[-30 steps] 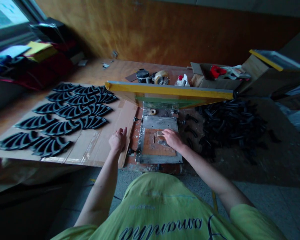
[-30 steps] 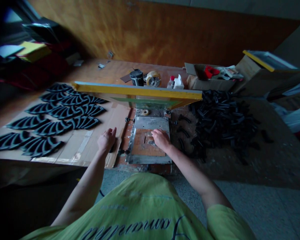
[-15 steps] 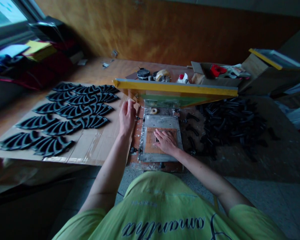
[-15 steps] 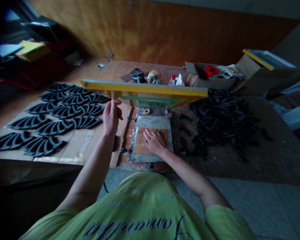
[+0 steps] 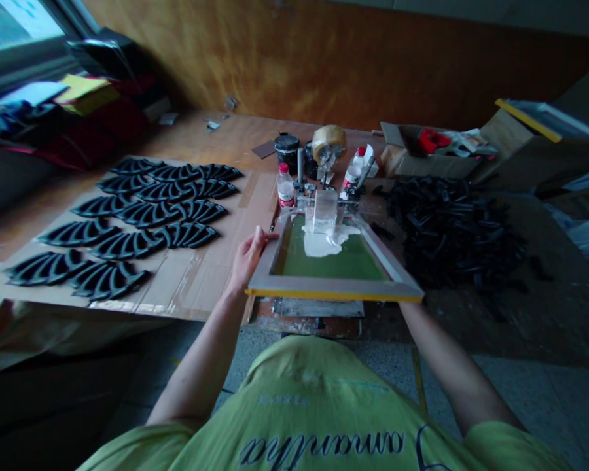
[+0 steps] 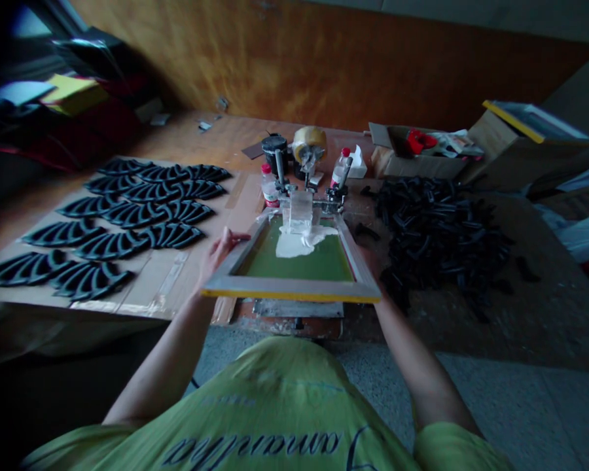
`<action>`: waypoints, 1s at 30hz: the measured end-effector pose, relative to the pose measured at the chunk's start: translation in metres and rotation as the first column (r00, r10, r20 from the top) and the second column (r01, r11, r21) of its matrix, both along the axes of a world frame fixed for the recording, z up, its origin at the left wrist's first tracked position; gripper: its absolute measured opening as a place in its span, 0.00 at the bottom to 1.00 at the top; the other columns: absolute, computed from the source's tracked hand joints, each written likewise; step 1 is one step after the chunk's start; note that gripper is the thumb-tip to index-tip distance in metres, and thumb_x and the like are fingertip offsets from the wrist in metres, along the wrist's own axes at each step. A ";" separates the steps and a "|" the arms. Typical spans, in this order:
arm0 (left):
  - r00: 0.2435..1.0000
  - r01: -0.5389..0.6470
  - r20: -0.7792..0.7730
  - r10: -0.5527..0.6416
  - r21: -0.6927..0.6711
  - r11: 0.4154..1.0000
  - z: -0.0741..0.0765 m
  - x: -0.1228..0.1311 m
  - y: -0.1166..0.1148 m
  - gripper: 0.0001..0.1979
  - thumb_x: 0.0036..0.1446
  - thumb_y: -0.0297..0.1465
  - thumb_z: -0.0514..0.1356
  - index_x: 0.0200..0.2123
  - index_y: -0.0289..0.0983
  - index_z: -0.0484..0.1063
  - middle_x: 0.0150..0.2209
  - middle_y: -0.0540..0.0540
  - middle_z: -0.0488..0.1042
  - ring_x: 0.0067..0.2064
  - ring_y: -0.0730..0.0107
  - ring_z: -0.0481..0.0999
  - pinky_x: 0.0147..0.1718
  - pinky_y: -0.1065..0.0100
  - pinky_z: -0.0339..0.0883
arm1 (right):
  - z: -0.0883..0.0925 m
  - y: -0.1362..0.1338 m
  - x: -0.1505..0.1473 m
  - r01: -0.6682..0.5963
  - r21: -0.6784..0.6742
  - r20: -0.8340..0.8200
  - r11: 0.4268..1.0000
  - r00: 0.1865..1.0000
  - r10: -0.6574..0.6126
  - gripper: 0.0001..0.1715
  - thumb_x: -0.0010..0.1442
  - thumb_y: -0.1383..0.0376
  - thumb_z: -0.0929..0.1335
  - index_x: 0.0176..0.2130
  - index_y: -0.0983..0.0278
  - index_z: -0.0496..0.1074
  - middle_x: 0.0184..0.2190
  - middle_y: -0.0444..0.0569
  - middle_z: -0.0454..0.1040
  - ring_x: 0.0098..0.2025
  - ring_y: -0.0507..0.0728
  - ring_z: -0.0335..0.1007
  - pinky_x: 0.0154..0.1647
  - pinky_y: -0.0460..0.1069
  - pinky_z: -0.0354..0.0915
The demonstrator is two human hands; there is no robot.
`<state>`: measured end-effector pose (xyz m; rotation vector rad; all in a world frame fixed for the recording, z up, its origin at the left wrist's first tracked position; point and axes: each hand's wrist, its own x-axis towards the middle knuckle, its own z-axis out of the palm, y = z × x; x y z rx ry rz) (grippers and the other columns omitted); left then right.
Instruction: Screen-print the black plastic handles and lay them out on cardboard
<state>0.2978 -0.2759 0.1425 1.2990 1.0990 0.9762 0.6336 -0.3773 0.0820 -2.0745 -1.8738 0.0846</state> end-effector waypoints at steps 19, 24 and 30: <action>0.956 0.044 -0.274 -0.109 -0.232 0.972 -0.126 -0.011 -0.019 0.33 0.54 0.48 0.60 0.61 0.40 0.68 0.29 0.51 0.73 0.24 0.75 0.68 0.21 0.75 0.59 | 0.018 0.026 -0.094 -0.495 -0.198 0.166 0.846 0.834 0.527 0.13 0.63 0.74 0.62 0.38 0.65 0.75 0.35 0.52 0.77 0.40 0.58 0.69 0.39 0.50 0.59; 0.960 0.024 -0.269 -0.083 -0.216 0.976 -0.126 -0.009 -0.019 0.32 0.53 0.47 0.61 0.58 0.38 0.70 0.28 0.50 0.75 0.24 0.74 0.69 0.22 0.74 0.58 | 0.030 0.023 -0.080 -0.668 -0.245 0.082 0.702 0.708 0.702 0.07 0.59 0.71 0.67 0.33 0.63 0.75 0.32 0.49 0.76 0.38 0.57 0.69 0.38 0.50 0.56; 0.978 0.063 -0.177 -0.107 -0.235 0.970 -0.133 -0.012 -0.018 0.34 0.54 0.49 0.61 0.60 0.38 0.67 0.31 0.49 0.75 0.26 0.75 0.70 0.23 0.75 0.60 | 0.015 0.022 -0.091 -0.524 -0.093 0.138 0.847 0.836 0.532 0.13 0.60 0.75 0.63 0.39 0.65 0.75 0.38 0.53 0.77 0.43 0.60 0.66 0.42 0.52 0.56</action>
